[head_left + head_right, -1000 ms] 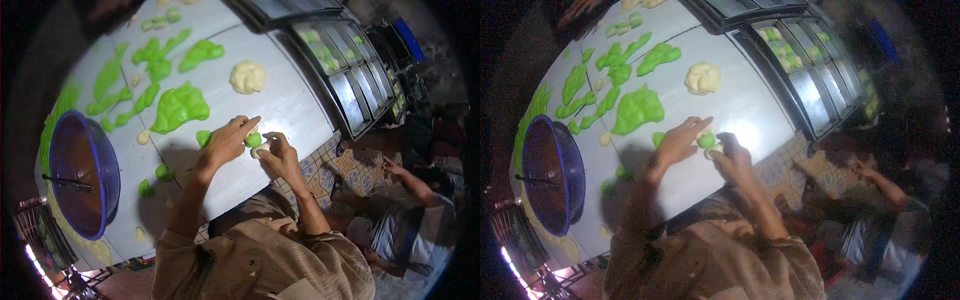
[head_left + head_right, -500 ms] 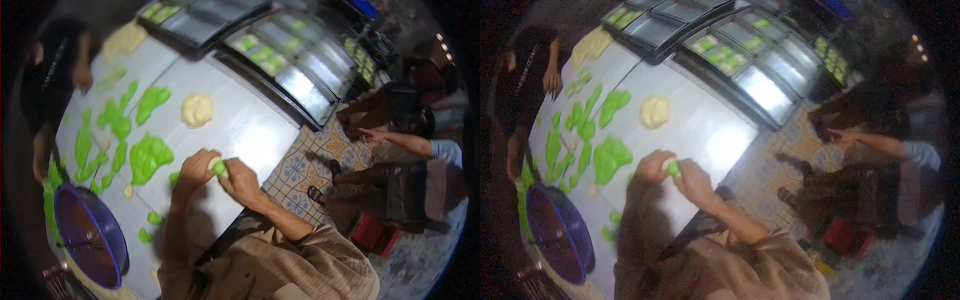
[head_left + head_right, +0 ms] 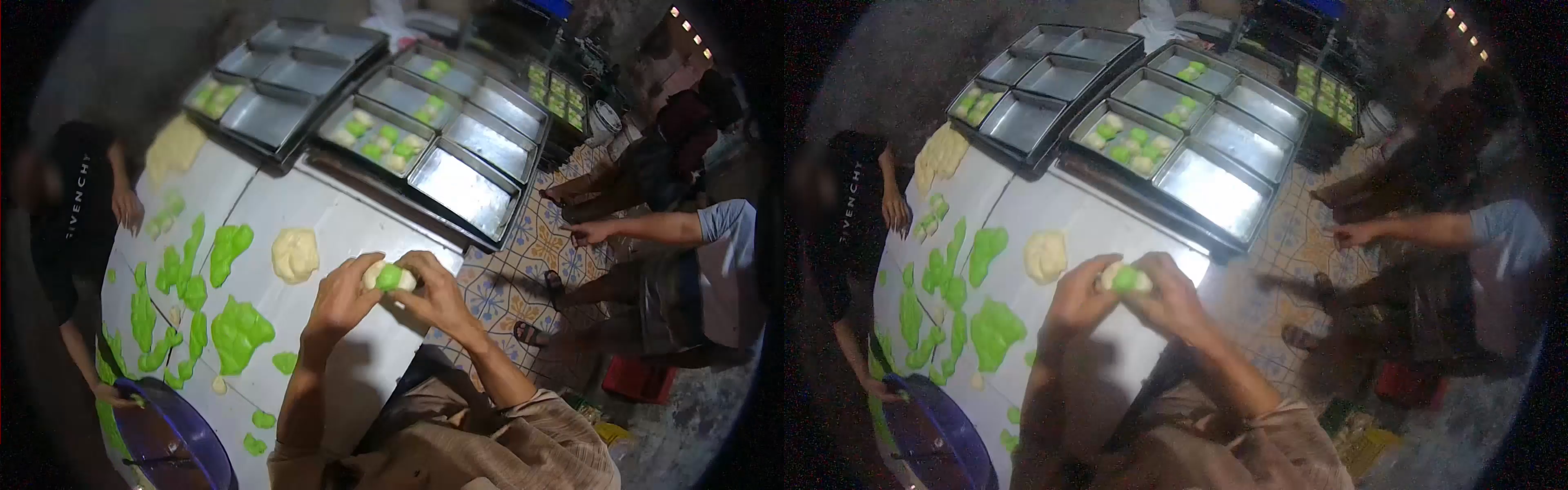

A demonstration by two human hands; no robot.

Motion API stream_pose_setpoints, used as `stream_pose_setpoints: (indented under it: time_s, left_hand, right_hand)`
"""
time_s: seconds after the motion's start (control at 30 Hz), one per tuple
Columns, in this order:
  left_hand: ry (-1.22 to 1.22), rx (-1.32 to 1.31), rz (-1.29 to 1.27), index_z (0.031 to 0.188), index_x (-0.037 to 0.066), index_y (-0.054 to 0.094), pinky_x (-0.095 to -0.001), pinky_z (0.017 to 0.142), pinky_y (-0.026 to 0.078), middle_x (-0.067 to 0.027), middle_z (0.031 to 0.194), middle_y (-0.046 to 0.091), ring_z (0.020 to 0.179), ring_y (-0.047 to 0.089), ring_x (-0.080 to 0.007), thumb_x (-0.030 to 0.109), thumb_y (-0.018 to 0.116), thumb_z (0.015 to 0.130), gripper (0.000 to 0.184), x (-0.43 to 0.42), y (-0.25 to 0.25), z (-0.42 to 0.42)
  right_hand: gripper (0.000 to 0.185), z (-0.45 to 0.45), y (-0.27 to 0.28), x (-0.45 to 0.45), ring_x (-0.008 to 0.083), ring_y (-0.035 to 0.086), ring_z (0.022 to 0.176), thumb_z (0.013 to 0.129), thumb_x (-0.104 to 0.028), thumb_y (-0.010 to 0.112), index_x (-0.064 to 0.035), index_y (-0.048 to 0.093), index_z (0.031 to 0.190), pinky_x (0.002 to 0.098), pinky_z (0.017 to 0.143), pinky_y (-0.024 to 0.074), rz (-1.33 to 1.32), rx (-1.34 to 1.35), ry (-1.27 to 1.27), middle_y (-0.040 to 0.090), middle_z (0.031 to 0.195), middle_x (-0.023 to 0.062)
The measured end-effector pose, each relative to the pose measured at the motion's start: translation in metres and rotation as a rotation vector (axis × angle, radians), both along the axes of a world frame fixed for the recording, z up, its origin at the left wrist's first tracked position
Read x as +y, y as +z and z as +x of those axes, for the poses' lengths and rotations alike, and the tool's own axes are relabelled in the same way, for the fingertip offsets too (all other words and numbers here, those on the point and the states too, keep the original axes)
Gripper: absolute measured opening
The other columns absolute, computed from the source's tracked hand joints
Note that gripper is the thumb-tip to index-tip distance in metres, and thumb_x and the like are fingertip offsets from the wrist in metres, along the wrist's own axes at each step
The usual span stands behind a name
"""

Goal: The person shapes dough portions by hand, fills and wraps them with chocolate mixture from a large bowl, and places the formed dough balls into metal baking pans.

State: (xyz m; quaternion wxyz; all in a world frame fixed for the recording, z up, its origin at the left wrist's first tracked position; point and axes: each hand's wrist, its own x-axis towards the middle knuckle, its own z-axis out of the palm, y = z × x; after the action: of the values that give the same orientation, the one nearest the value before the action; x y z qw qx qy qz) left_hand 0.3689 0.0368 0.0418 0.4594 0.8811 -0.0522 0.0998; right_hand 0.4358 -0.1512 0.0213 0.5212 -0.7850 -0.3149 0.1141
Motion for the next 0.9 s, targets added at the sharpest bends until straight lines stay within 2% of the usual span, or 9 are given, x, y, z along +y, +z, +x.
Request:
stream_pose_setpoints:
  time_s: [0.13, 0.17, 0.23, 0.27, 0.4, 0.47, 0.57, 0.73, 0.9]
  left_hand:
    - [0.073, 0.173, 0.011, 0.119, 0.002, 0.059, -0.0446, 0.083, 0.048, -0.0215, 0.103, 0.064, 0.097, 0.061, -0.0393, 0.013, 0.064, 0.079, 0.042, -0.009, 0.027, 0.068]
    - [0.096, 0.187, 0.014, 0.118, 0.001, 0.059, -0.0445, 0.085, 0.048, -0.0219, 0.104, 0.064, 0.099, 0.061, -0.0394, 0.014, 0.064, 0.079, 0.042, -0.006, 0.026, 0.088]
    - [0.125, 0.224, 0.006, 0.117, 0.001, 0.06, -0.0434, 0.088, 0.048, -0.0227, 0.107, 0.065, 0.102, 0.061, -0.039, 0.016, 0.065, 0.077, 0.043, -0.003, 0.033, 0.133]
    - [0.128, 0.198, 0.02, 0.124, 0.003, 0.059, -0.0364, 0.084, 0.051, -0.0193, 0.111, 0.067, 0.094, 0.066, -0.0276, 0.022, 0.072, 0.076, 0.053, 0.004, 0.022, 0.159]
    - [0.28, 0.171, 0.071, 0.125, 0.005, 0.058, -0.0372, 0.089, 0.049, -0.019, 0.111, 0.067, 0.106, 0.064, -0.0305, 0.021, 0.075, 0.073, 0.057, 0.012, 0.018, 0.262]
    - [0.288, 0.164, -0.027, 0.125, 0.001, 0.056, -0.0397, 0.085, 0.053, -0.0211, 0.106, 0.068, 0.097, 0.067, -0.0342, 0.016, 0.075, 0.069, 0.06, 0.026, 0.002, 0.312]
    - [0.275, 0.295, -0.317, 0.124, -0.003, 0.055, -0.0264, 0.048, 0.048, -0.0112, 0.08, 0.068, 0.057, 0.064, -0.015, 0.005, 0.075, 0.072, 0.056, 0.034, -0.006, 0.362]
    - [0.235, 0.601, -0.142, 0.121, -0.004, 0.06, -0.0276, 0.052, 0.049, -0.0116, 0.078, 0.069, 0.057, 0.065, -0.0144, 0.009, 0.077, 0.07, 0.056, 0.063, -0.054, 0.417]
    - [0.257, 0.568, 0.149, 0.106, 0.001, 0.07, -0.0316, 0.067, 0.052, -0.0122, 0.081, 0.072, 0.059, 0.068, -0.0174, 0.017, 0.078, 0.068, 0.042, 0.059, -0.041, 0.413]
  right_hand:
    - [0.047, 0.067, -0.004, -0.002, 0.0312, 0.061, 0.098, 0.078, -0.024, 0.074, -0.0026, 0.06, 0.117, 0.0377, 0.086, 0.0491, -0.023, -0.07, -0.054, 0.058, 0.11, 0.0148]
    - [0.039, 0.088, -0.004, 0.001, 0.0217, 0.062, 0.092, 0.074, -0.013, 0.075, -0.0008, 0.062, 0.109, 0.0307, 0.073, 0.0503, 0.02, -0.133, -0.08, 0.06, 0.109, 0.0107]
    - [0.04, 0.137, -0.004, 0.008, 0.0225, 0.061, 0.094, 0.074, -0.013, 0.074, -0.001, 0.062, 0.11, 0.031, 0.076, 0.0495, 0.034, -0.188, -0.066, 0.059, 0.11, 0.0113]
    - [0.04, 0.166, -0.004, 0.011, 0.0231, 0.06, 0.095, 0.075, -0.013, 0.073, -0.001, 0.062, 0.111, 0.0313, 0.077, 0.0493, 0.05, -0.218, -0.056, 0.059, 0.109, 0.0117]
    - [0.049, 0.286, 0.021, 0.036, 0.0335, 0.058, 0.104, 0.071, -0.019, 0.07, -0.0032, 0.063, 0.117, 0.0395, 0.092, 0.0467, -0.057, -0.18, 0.069, 0.058, 0.114, 0.0202]
    - [0.044, 0.336, 0.017, 0.054, 0.0349, 0.061, 0.104, 0.069, -0.018, 0.067, -0.0042, 0.067, 0.111, 0.0415, 0.089, 0.0481, -0.048, -0.246, 0.003, 0.062, 0.108, 0.0192]
    - [0.043, 0.404, 0.003, 0.079, 0.0277, 0.063, 0.09, 0.07, -0.014, 0.061, 0.0003, 0.065, 0.11, 0.0361, 0.081, 0.0503, -0.208, -0.201, 0.133, 0.064, 0.1, 0.0162]
    - [0.044, 0.472, -0.078, 0.11, 0.0351, 0.064, 0.094, 0.069, -0.011, 0.058, 0.0009, 0.065, 0.111, 0.0407, 0.084, 0.0505, -0.416, -0.371, 0.382, 0.066, 0.105, 0.0227]
    - [0.04, 0.453, -0.056, 0.105, 0.0392, 0.062, 0.098, 0.07, -0.008, 0.058, 0.0023, 0.064, 0.108, 0.0449, 0.089, 0.0483, -0.415, -0.3, 0.345, 0.065, 0.104, 0.0239]
